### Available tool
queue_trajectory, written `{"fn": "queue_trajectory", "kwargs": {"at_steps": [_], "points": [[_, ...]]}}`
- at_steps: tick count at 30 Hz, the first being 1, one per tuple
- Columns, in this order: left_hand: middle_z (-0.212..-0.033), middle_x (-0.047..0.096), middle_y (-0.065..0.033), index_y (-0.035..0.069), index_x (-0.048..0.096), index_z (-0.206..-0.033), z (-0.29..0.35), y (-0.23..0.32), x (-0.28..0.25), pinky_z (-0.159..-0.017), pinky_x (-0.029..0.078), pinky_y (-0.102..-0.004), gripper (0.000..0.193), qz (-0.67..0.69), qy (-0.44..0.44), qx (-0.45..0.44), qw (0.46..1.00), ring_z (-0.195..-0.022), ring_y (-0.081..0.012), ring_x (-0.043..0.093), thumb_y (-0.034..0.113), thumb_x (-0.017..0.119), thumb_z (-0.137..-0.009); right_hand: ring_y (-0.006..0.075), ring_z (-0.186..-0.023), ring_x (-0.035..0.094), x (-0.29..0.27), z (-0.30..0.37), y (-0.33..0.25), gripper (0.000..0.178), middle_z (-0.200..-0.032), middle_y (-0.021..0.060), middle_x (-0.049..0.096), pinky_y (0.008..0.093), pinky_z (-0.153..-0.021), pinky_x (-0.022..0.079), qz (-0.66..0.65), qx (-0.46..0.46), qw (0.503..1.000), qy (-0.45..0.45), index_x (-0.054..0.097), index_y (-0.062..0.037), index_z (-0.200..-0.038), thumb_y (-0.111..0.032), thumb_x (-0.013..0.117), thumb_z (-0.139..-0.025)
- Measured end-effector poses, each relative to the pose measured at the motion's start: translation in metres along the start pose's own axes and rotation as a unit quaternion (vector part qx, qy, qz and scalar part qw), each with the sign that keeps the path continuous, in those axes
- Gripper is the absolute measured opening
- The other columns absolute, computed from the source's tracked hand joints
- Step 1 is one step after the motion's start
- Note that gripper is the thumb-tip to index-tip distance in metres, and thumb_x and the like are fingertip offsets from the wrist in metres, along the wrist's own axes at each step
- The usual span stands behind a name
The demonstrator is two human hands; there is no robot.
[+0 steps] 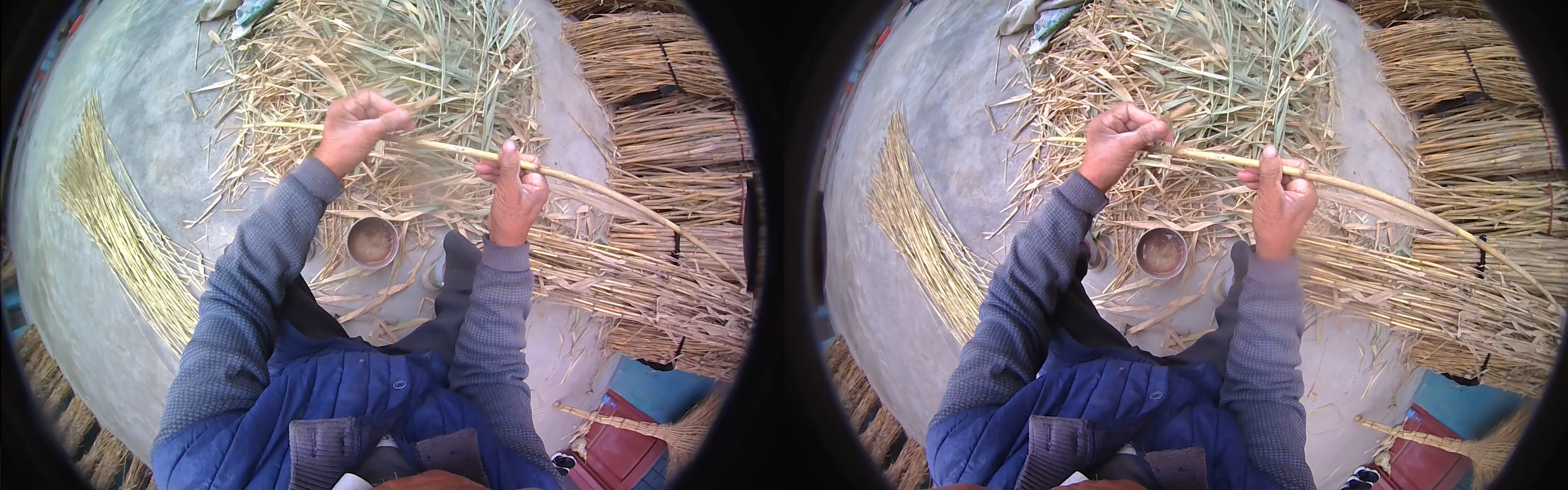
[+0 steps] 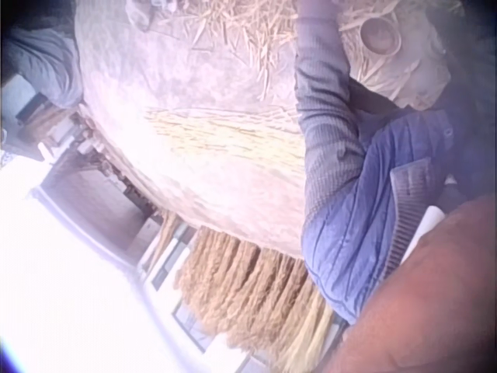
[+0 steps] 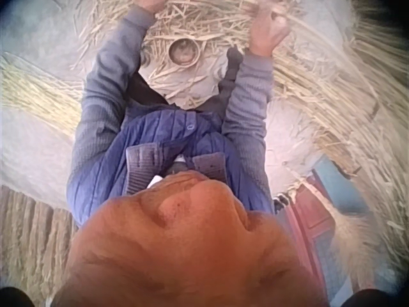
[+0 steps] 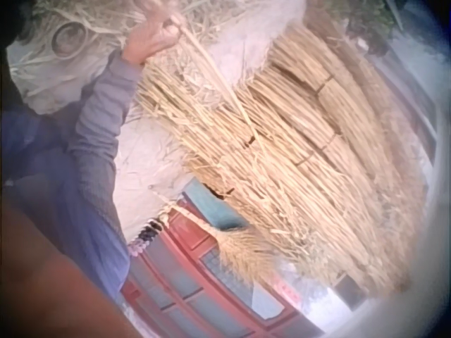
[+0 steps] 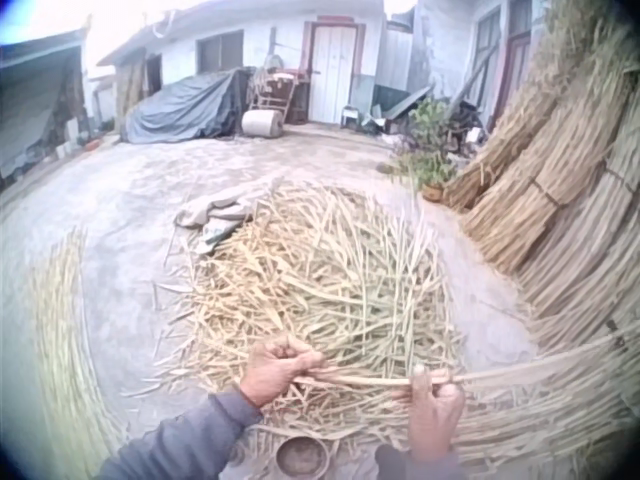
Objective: The person sits on the floor and repeatedly strips dried plant stalks by hand, pulling off fibrous strands and leaving the core. The person handles each stalk one at a time, discards the stripped cores, and accumulates fibrous material on the floor.
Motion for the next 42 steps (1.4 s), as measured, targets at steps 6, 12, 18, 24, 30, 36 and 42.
{"fn": "queue_trajectory", "kwargs": {"at_steps": [6,12,18,24,30,36,42], "points": [[-0.087,0.075,-0.0081,0.004,0.066,-0.095,-0.03,-0.003,-0.078,-0.07,0.056,-0.0253,0.012,-0.132,0.074,0.012,0.988,-0.073,-0.0115,0.07,0.013,0.073,-0.092,0.0142,-0.062,0.069,-0.012,-0.008,0.006,0.036,-0.071,0.0126,0.068,0.0229,-0.056,0.054,0.014,0.035,0.999,0.027,0.06,0.0005,-0.088,-0.033,0.068,-0.098],[-0.093,0.07,-0.0088,0.011,0.072,-0.107,-0.006,-0.009,-0.037,-0.088,0.041,-0.0382,0.042,-0.435,-0.081,0.244,0.863,-0.096,-0.0249,0.06,0.045,0.075,-0.085,0.0142,-0.054,0.065,0.005,-0.011,0.001,0.038,-0.065,0.0114,0.066,0.0247,-0.052,0.053,0.035,0.003,0.998,0.043,0.06,-0.0006,-0.082,-0.035,0.07,-0.097],[-0.09,0.072,-0.0047,0.011,0.076,-0.097,-0.004,-0.014,-0.014,-0.085,0.046,-0.0371,0.026,-0.339,-0.121,0.194,0.913,-0.089,-0.0224,0.064,0.03,0.082,-0.079,0.0117,-0.048,0.059,0.016,-0.014,-0.006,0.039,-0.061,0.0106,0.063,0.0231,-0.046,0.051,0.03,-0.018,0.999,0.04,0.059,-0.0023,-0.076,-0.034,0.07,-0.097],[-0.085,0.074,-0.0024,0.008,0.073,-0.09,-0.003,-0.015,-0.026,-0.074,0.056,-0.0264,0.01,0.013,-0.044,-0.091,0.995,-0.079,-0.0114,0.069,0.015,0.079,-0.087,0.0104,-0.045,0.056,0.009,-0.012,-0.004,0.04,-0.057,0.0073,0.061,0.0216,-0.044,0.047,0.022,-0.022,0.998,0.049,0.057,-0.0051,-0.074,-0.035,0.068,-0.097],[-0.078,0.073,-0.004,0.006,0.069,-0.095,-0.025,-0.008,-0.084,-0.071,0.056,-0.0277,0.016,-0.131,0.095,-0.027,0.986,-0.07,-0.0107,0.069,0.02,0.076,-0.089,0.0106,-0.048,0.058,-0.007,-0.015,0.0,0.04,-0.061,0.007,0.062,0.0221,-0.048,0.048,0.042,0.009,0.997,0.057,0.056,-0.006,-0.076,-0.037,0.067,-0.098],[-0.101,0.073,-0.007,0.008,0.074,-0.101,-0.015,-0.009,-0.059,-0.096,0.043,-0.0409,0.034,-0.402,-0.075,0.128,0.904,-0.106,-0.0271,0.061,0.037,0.079,-0.084,0.015,-0.062,0.068,0.0,-0.008,0.007,0.033,-0.075,0.014,0.07,0.0239,-0.059,0.055,0.015,0.022,1.0,-0.016,0.058,-0.0004,-0.087,-0.03,0.07,-0.097],[-0.089,0.074,-0.0069,0.006,0.076,-0.094,-0.02,-0.013,-0.037,-0.081,0.051,-0.0343,0.026,-0.294,-0.203,0.048,0.933,-0.087,-0.0197,0.067,0.03,0.08,-0.085,0.0184,-0.07,0.072,0.007,-0.004,0.006,0.026,-0.082,0.0164,0.072,0.025,-0.064,0.058,-0.008,0.008,0.998,-0.065,0.058,0.0007,-0.093,-0.023,0.067,-0.099]]}}
Point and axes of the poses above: each hand's wrist, its own z-axis away from the middle knuckle, its own x-axis out of the palm, y = z × x, the point moved 3 cm from there along -z, towards the middle knuckle
